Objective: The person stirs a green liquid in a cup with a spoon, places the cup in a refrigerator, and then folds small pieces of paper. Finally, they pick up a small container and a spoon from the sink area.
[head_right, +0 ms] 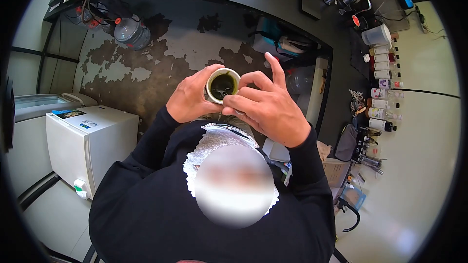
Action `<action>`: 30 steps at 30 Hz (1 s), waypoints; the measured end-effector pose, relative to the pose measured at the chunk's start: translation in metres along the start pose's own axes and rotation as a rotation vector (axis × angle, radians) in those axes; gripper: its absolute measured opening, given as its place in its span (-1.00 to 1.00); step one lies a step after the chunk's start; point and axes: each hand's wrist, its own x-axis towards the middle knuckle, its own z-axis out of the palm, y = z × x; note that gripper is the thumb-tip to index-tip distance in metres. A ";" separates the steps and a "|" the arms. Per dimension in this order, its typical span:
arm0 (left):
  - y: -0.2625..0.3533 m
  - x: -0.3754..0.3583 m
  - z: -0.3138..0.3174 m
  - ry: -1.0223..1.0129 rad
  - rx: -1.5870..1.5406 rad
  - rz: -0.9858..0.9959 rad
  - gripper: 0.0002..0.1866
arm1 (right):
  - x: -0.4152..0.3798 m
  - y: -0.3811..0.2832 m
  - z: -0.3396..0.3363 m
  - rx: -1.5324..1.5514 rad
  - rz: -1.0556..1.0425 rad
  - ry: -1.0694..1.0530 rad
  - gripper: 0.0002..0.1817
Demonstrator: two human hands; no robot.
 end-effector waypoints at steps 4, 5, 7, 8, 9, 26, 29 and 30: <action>0.003 -0.002 -0.001 0.003 -0.011 0.001 -0.14 | -0.008 0.000 -0.002 -0.083 0.035 -0.053 -0.79; 0.001 -0.002 0.000 0.003 -0.012 0.002 -0.14 | -0.008 0.000 0.000 -0.084 0.036 -0.052 -0.79; -0.004 -0.003 0.002 -0.014 0.011 -0.032 -0.12 | -0.007 -0.002 0.006 -0.090 0.022 -0.012 -0.77; -0.005 -0.003 0.003 -0.016 0.011 -0.031 -0.12 | -0.006 -0.004 0.007 -0.091 0.023 -0.011 -0.77; -0.006 -0.004 0.003 -0.003 0.012 -0.019 -0.12 | -0.006 -0.007 0.007 -0.048 0.003 -0.006 -0.77; -0.001 -0.005 0.001 -0.001 0.006 0.009 -0.12 | -0.027 -0.015 0.005 -0.025 0.046 0.016 -0.78; 0.001 -0.005 0.003 0.003 -0.006 0.011 -0.12 | -0.027 -0.014 0.011 -0.114 0.081 0.065 -0.79; 0.001 -0.005 0.004 0.006 -0.012 0.018 -0.11 | -0.025 -0.014 0.014 -0.115 0.086 0.067 -0.79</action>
